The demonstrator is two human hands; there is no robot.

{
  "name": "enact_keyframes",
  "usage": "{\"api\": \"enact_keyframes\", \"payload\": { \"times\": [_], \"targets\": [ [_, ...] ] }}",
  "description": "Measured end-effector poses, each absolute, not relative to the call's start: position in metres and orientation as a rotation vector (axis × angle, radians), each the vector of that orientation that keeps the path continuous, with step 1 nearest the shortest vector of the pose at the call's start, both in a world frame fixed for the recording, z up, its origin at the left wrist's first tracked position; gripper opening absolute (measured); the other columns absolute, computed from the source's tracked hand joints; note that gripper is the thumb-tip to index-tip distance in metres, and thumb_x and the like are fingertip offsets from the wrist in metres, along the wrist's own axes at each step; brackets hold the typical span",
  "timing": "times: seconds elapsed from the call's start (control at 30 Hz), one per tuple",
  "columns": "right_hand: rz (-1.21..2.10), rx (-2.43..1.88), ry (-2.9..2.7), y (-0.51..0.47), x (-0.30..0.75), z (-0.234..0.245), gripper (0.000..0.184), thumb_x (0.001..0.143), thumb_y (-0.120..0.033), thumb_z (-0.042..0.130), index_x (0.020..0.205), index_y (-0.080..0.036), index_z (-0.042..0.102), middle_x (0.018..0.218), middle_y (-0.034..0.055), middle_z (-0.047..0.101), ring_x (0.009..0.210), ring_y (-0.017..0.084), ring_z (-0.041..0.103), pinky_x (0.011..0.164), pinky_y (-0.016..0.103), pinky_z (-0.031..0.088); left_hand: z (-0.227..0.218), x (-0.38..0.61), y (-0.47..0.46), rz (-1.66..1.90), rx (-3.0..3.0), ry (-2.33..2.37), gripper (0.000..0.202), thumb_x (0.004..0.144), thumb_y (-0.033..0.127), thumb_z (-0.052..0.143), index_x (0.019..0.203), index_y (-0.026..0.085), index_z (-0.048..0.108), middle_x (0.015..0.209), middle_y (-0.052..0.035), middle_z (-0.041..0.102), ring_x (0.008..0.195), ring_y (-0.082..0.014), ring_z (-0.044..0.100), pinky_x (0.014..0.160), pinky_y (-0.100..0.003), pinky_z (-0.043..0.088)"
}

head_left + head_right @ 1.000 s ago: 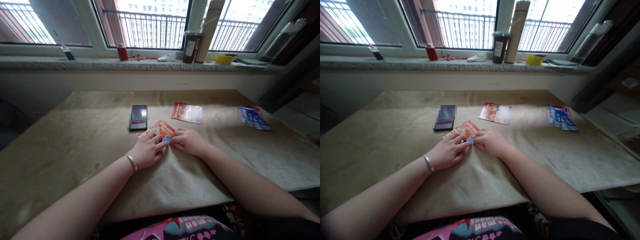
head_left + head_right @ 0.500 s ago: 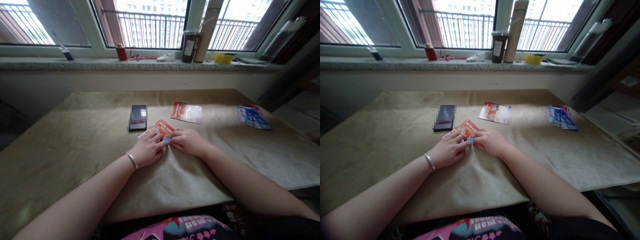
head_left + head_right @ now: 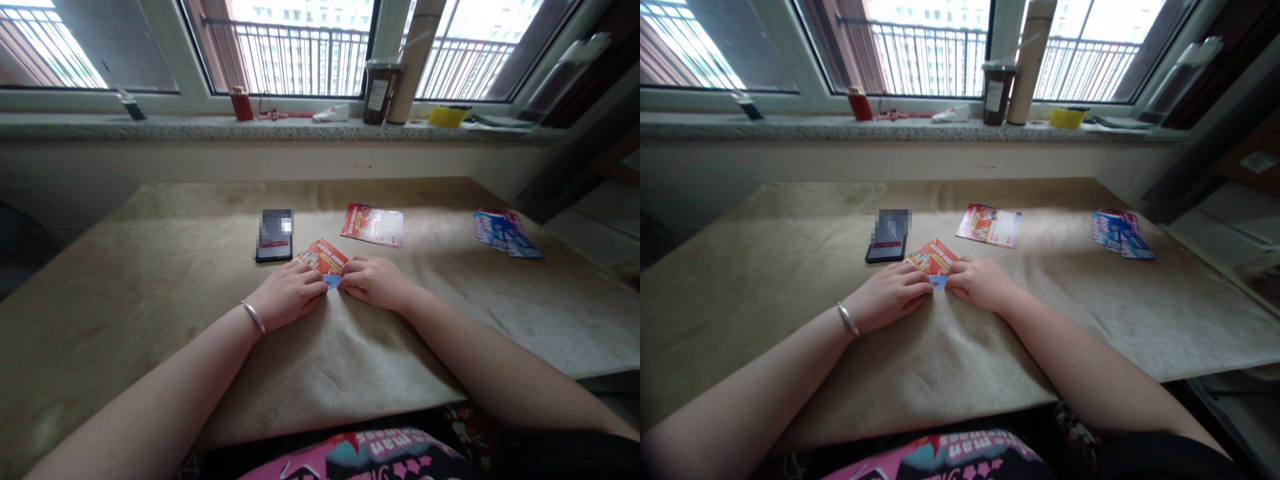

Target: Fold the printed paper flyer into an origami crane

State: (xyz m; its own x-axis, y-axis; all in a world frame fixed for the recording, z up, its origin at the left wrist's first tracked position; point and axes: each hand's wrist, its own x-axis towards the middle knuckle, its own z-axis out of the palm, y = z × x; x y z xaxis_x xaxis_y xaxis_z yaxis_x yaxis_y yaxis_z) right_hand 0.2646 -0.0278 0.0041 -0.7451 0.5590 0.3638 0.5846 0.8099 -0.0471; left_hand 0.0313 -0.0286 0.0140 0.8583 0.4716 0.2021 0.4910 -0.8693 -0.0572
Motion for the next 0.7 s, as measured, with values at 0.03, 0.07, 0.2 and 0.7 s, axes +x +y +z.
{"api": "enact_keyframes", "payload": {
  "times": [0.03,0.07,0.2,0.7],
  "targets": [
    [-0.095,-0.861,-2.632,-0.0275,0.2651,0.0036,0.019,0.087,-0.025,0.051,0.090,-0.027,0.070,0.091,0.0014,0.069,0.078,0.015,0.056,0.065,0.026,0.038,0.0148,0.0308,-0.0283,-0.277,-2.925,-0.761,0.017,0.090,0.025,0.048,0.099,0.022,0.063,0.100,-0.0037,0.064,0.096,-0.0195,0.054,0.085,-0.034,0.042],
    [-0.090,-0.859,-2.633,-0.0272,0.2656,0.0032,0.019,0.087,-0.025,0.051,0.090,-0.027,0.070,0.090,0.0011,0.069,0.079,0.015,0.056,0.065,0.026,0.038,0.0158,0.0301,-0.0279,-0.273,-2.923,-0.764,0.017,0.090,0.025,0.048,0.098,0.023,0.063,0.099,-0.0032,0.064,0.096,-0.0191,0.055,0.085,-0.034,0.042],
    [-0.070,-0.846,-2.637,-0.0268,0.2673,0.0020,0.019,0.087,-0.024,0.052,0.086,-0.026,0.070,0.089,0.0008,0.069,0.079,0.015,0.056,0.066,0.026,0.039,0.0197,0.0269,-0.0265,-0.254,-2.932,-0.758,0.016,0.090,0.025,0.050,0.094,0.024,0.065,0.097,-0.0024,0.066,0.090,-0.0177,0.057,0.080,-0.033,0.044],
    [-0.051,-0.862,-2.640,-0.0271,0.2693,0.0016,0.021,0.087,-0.023,0.050,0.084,-0.026,0.070,0.088,0.0007,0.068,0.080,0.015,0.057,0.068,0.026,0.039,0.0190,0.0222,-0.0260,-0.347,-3.036,-0.775,0.015,0.087,0.019,0.053,0.088,0.023,0.068,0.098,-0.0013,0.066,0.092,-0.0170,0.057,0.079,-0.029,0.049]
  ]
}}
